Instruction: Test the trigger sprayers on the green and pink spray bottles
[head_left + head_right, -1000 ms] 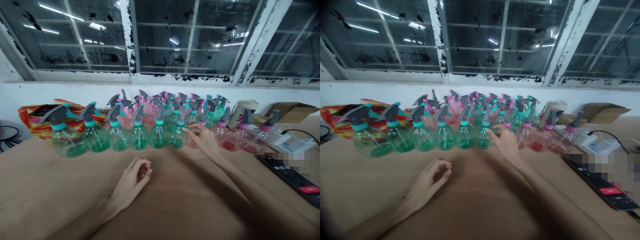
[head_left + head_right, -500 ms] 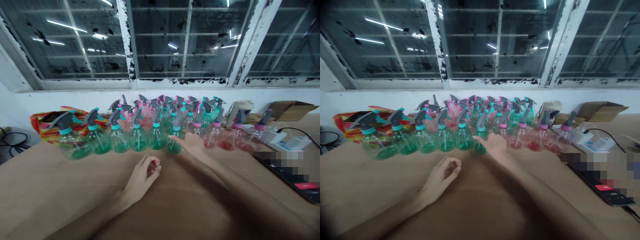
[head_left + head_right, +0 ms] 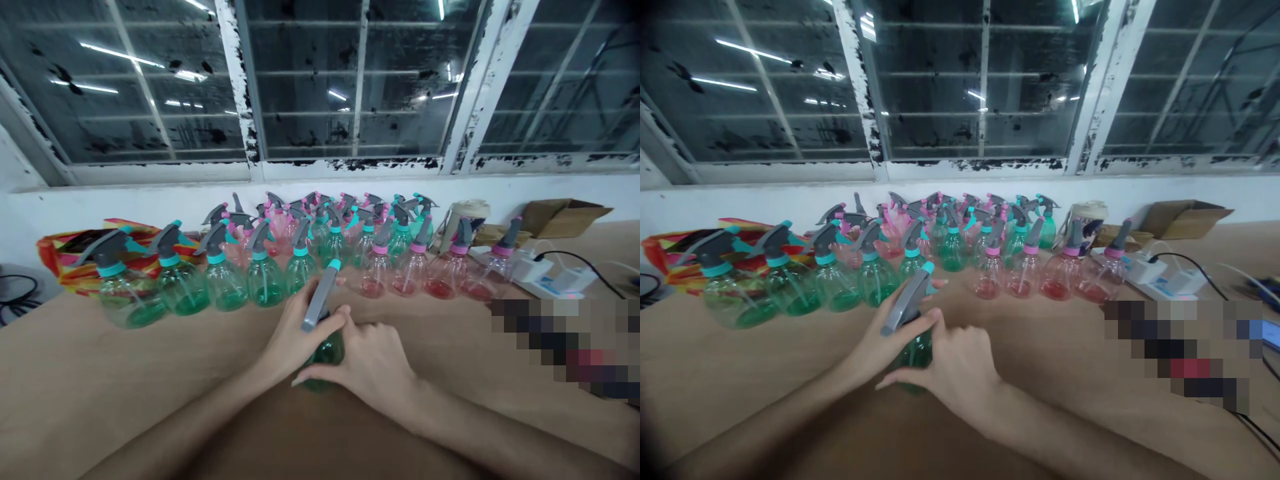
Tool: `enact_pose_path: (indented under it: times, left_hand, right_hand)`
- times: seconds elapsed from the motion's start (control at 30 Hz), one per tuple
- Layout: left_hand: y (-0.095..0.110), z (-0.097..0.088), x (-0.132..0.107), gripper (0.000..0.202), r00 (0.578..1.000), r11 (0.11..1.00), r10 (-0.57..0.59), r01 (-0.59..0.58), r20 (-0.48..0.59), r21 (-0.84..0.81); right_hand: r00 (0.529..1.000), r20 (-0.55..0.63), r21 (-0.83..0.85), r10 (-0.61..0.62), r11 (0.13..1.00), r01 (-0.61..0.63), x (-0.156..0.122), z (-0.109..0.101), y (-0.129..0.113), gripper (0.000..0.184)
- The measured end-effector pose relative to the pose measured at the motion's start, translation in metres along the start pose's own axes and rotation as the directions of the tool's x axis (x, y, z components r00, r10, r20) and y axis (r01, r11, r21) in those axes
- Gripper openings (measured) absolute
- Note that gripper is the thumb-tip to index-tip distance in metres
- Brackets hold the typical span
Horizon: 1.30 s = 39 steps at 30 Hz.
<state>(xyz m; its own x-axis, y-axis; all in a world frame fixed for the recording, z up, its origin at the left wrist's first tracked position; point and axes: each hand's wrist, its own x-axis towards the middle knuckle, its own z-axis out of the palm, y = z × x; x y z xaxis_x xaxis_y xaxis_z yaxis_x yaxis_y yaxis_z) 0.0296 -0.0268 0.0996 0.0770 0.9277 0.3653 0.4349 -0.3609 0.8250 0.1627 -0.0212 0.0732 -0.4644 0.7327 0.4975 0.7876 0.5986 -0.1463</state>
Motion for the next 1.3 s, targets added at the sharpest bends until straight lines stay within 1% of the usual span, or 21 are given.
enact_pose_path:
  times: [0.03, 0.1, 0.2, 0.3, 0.37, 0.43, 0.53, 0.67, 0.73, 0.9, 0.97, 1.03, 1.17, 1.3]
  left_hand:
    - [-0.001, -0.001, -0.002, 0.036, 1.0, 1.0, 0.012, -0.013, 0.009, 0.009]
    - [-0.002, -0.004, -0.003, 0.036, 0.999, 0.999, 0.038, -0.038, -0.011, 0.034]
    - [-0.002, -0.008, 0.0, 0.038, 0.997, 0.997, 0.052, -0.048, -0.061, 0.06]
    - [-0.002, -0.009, 0.007, 0.036, 0.999, 0.999, 0.025, -0.024, -0.042, 0.024]
    - [-0.003, -0.008, 0.012, 0.032, 1.0, 1.0, -0.005, 0.005, -0.028, -0.007]
    - [-0.005, -0.008, 0.014, 0.027, 0.999, 0.999, -0.032, 0.032, -0.024, -0.016]
    - [-0.009, -0.01, 0.015, 0.02, 0.998, 0.999, -0.053, 0.053, -0.015, -0.01]
    - [-0.011, -0.013, 0.013, 0.012, 0.998, 0.997, -0.064, 0.064, 0.01, 0.053]
    - [-0.009, -0.014, 0.014, 0.017, 0.998, 0.996, -0.052, 0.05, 0.026, 0.069]
    - [-0.006, -0.012, 0.015, 0.038, 0.999, 0.995, 0.009, -0.013, 0.04, 0.095]
    - [-0.005, -0.011, 0.015, 0.044, 0.998, 0.997, 0.043, -0.045, 0.036, 0.069]
    - [-0.004, -0.01, 0.015, 0.047, 0.998, 0.999, 0.045, -0.046, 0.034, 0.026]
    - [-0.006, -0.009, 0.015, 0.044, 0.999, 0.999, 0.018, -0.019, 0.047, 0.033]
    - [-0.009, -0.01, 0.014, 0.032, 0.999, 0.999, 0.009, -0.011, 0.047, 0.04]
  right_hand:
    - [1.0, 0.008, 0.027, -0.012, 1.0, 0.012, -0.001, 0.001, 0.003, 0.089]
    - [0.997, 0.056, 0.087, -0.052, 0.995, 0.047, -0.001, 0.005, 0.015, 0.083]
    - [0.982, 0.125, 0.188, -0.144, 0.975, 0.119, 0.001, 0.018, 0.049, 0.066]
    - [0.969, 0.134, 0.287, -0.205, 0.944, 0.16, 0.001, 0.036, 0.085, 0.054]
    - [0.954, 0.172, 0.335, -0.247, 0.925, 0.18, 0.0, 0.047, 0.102, 0.053]
    - [0.934, 0.216, 0.358, -0.285, 0.913, 0.196, 0.0, 0.055, 0.111, 0.059]
    - [0.91, 0.27, 0.36, -0.315, 0.909, 0.209, -0.001, 0.06, 0.114, 0.069]
    - [0.902, 0.294, 0.35, -0.315, 0.914, 0.205, -0.002, 0.062, 0.114, 0.07]
    - [0.906, 0.289, 0.348, -0.31, 0.915, 0.202, -0.003, 0.063, 0.115, 0.07]
    - [0.922, 0.244, 0.372, -0.302, 0.907, 0.198, -0.005, 0.066, 0.115, 0.071]
    - [0.923, 0.248, 0.373, -0.294, 0.909, 0.189, -0.005, 0.067, 0.115, 0.071]
    - [0.922, 0.261, 0.374, -0.288, 0.91, 0.178, -0.005, 0.067, 0.115, 0.069]
    - [0.923, 0.251, 0.396, -0.291, 0.901, 0.176, -0.006, 0.067, 0.117, 0.066]
    - [0.924, 0.247, 0.397, -0.293, 0.9, 0.18, -0.005, 0.067, 0.118, 0.062]
